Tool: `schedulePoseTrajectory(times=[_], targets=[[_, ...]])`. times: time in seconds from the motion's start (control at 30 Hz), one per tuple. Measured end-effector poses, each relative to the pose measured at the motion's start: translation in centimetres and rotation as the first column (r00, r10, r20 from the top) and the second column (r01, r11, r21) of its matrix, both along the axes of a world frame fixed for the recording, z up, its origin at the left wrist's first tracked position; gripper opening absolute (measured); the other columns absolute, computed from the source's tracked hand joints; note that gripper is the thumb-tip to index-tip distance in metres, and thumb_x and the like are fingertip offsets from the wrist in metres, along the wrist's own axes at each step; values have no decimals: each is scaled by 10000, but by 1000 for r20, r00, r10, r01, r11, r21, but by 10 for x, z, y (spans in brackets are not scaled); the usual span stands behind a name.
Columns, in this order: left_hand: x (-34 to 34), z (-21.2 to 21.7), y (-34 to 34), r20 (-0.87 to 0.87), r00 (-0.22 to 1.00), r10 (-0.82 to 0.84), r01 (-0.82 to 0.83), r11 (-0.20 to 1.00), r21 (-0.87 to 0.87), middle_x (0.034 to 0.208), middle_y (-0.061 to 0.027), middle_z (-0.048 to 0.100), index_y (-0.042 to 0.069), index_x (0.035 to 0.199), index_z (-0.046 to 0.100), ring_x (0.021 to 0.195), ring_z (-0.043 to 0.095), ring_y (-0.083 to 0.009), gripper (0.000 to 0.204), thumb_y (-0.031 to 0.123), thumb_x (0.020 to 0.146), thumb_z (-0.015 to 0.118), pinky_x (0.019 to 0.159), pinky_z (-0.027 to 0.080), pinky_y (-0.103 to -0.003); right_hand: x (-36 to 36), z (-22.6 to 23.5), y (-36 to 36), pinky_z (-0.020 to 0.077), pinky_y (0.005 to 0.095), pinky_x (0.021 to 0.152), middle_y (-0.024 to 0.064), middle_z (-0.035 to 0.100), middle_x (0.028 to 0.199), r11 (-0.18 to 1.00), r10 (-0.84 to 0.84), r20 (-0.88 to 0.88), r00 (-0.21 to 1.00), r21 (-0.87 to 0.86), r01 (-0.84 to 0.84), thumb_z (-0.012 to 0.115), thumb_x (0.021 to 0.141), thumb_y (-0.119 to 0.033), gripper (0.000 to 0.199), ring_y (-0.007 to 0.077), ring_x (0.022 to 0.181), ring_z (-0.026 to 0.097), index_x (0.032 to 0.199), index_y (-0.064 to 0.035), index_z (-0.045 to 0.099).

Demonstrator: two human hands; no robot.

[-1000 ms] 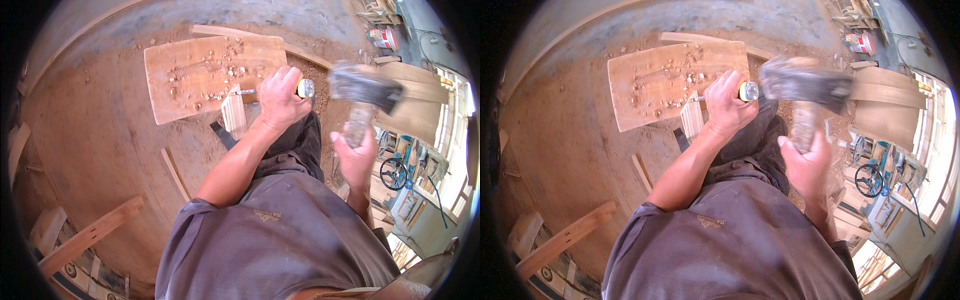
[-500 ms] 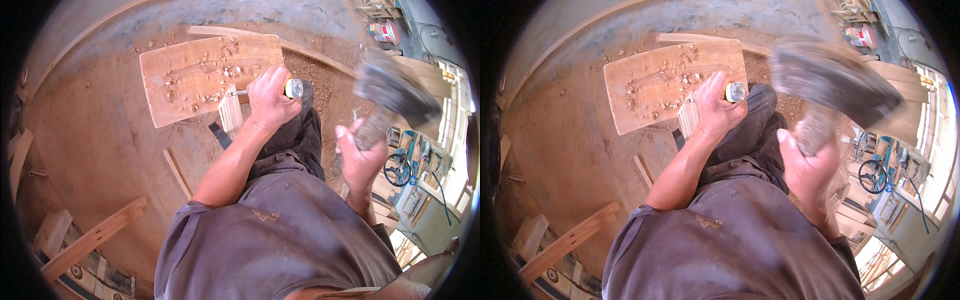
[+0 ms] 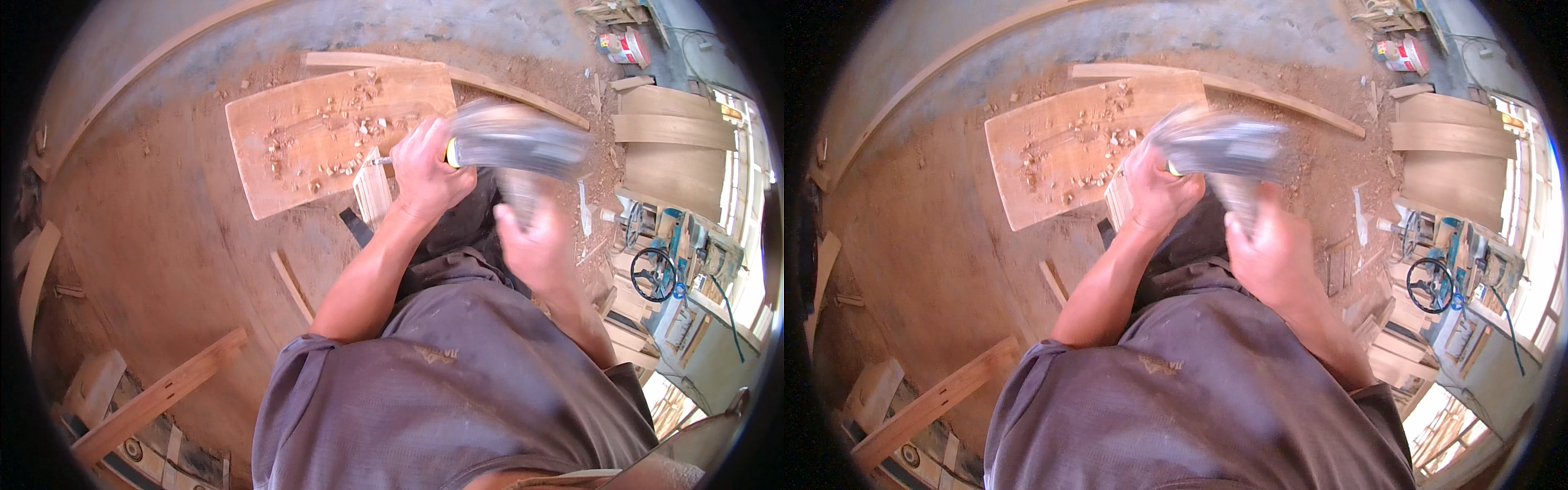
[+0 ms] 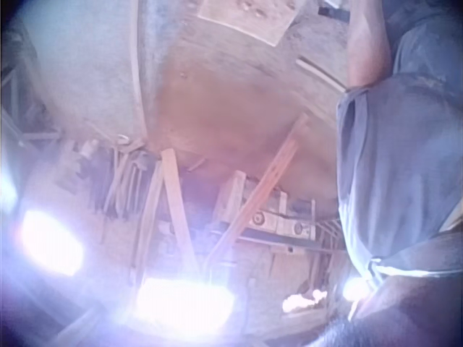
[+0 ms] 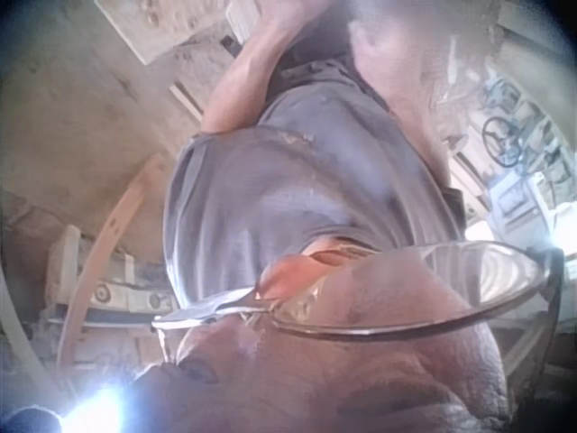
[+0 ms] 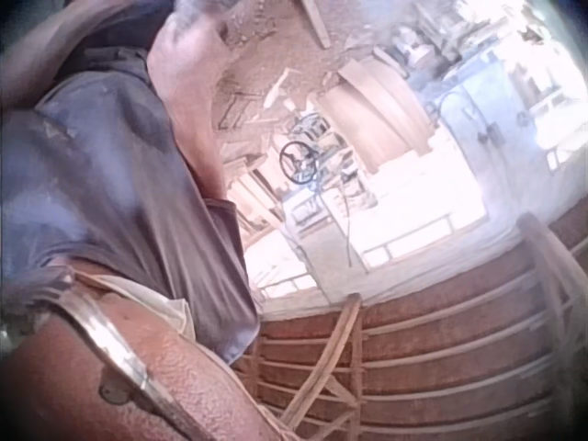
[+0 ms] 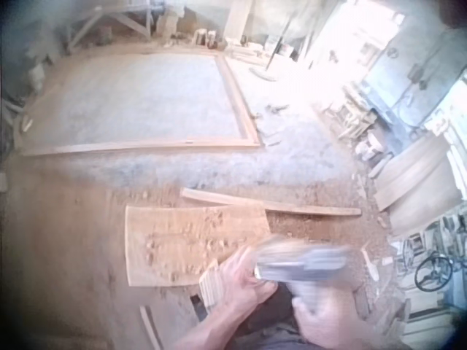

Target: The person chisels a piece of wood while striking the chisel with a small hammer by hand, occasionally moving the wood piece to different positions on a work surface.

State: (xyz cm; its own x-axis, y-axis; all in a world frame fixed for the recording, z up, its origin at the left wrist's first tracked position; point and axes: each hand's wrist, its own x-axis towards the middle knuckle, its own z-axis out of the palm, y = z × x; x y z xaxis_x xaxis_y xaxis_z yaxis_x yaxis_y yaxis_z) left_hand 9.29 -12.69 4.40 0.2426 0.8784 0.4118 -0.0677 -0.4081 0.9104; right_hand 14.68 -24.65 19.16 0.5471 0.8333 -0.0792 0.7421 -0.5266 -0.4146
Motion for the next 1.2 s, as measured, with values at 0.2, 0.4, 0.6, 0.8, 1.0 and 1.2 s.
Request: schedulePoseTrajectory(times=[0.2, 0.4, 0.6, 0.8, 1.0, 1.2], targets=[[-36, 1, 4, -20, 998, -51, 47, 985, -165, 700, -97, 606, 49, 794, 629, 600, 581, -224, 110, 27, 708, 693, 558, 465, -348, 7, 0, 8, 520, 514, 686, 300, 662, 825, 990, -56, -184, 981, -134, 32, 702, 849, -99, 357, 496, 833, 669, 1144, 26, 546], [-70, 4, 14, 225, 955, 193, -116, 942, -315, 670, -32, 569, 36, 725, 586, 582, 513, -128, 128, -65, 778, 645, 533, 415, -298, 16, -15, -37, 517, 518, 758, 330, 663, 893, 939, -208, -210, 955, -315, 136, 719, 837, -162, 465, 502, 917, 666, 1220, 42, 553], [-31, 18, 6, 13, 1000, -15, 18, 984, -178, 691, -49, 562, 36, 733, 583, 630, 536, -142, 143, -84, 787, 639, 569, 430, -294, 29, -37, -72, 525, 460, 824, 317, 680, 957, 874, -430, -333, 839, -386, 294, 717, 811, -153, 471, 458, 964, 684, 1209, 56, 574], [-57, 19, 5, 149, 989, 1, 34, 971, -236, 729, -62, 592, 13, 741, 573, 648, 532, -136, 156, -134, 770, 618, 593, 439, -275, 43, -41, -77, 521, 437, 808, 286, 673, 914, 866, -479, -383, 790, -355, 353, 703, 813, -157, 397, 418, 913, 693, 1139, 36, 584], [-56, 22, 7, 258, 904, 341, -176, 847, -502, 688, -104, 596, 7, 800, 584, 598, 563, -189, 149, -99, 701, 617, 577, 450, -278, 56, -46, -65, 517, 452, 811, 304, 670, 932, 819, -516, -350, 782, -471, 329, 708, 816, -178, 406, 468, 931, 667, 1133, 38, 578], [-57, 84, 10, 308, 891, -335, 301, 941, 153, 660, -125, 559, 8, 736, 538, 528, 522, -211, 184, -103, 619, 627, 468, 420, -346, 63, -56, -48, 515, 465, 821, 326, 669, 982, 873, -418, -422, 804, -430, 229, 709, 823, -159, 406, 487, 998, 652, 1150, 42, 576]])
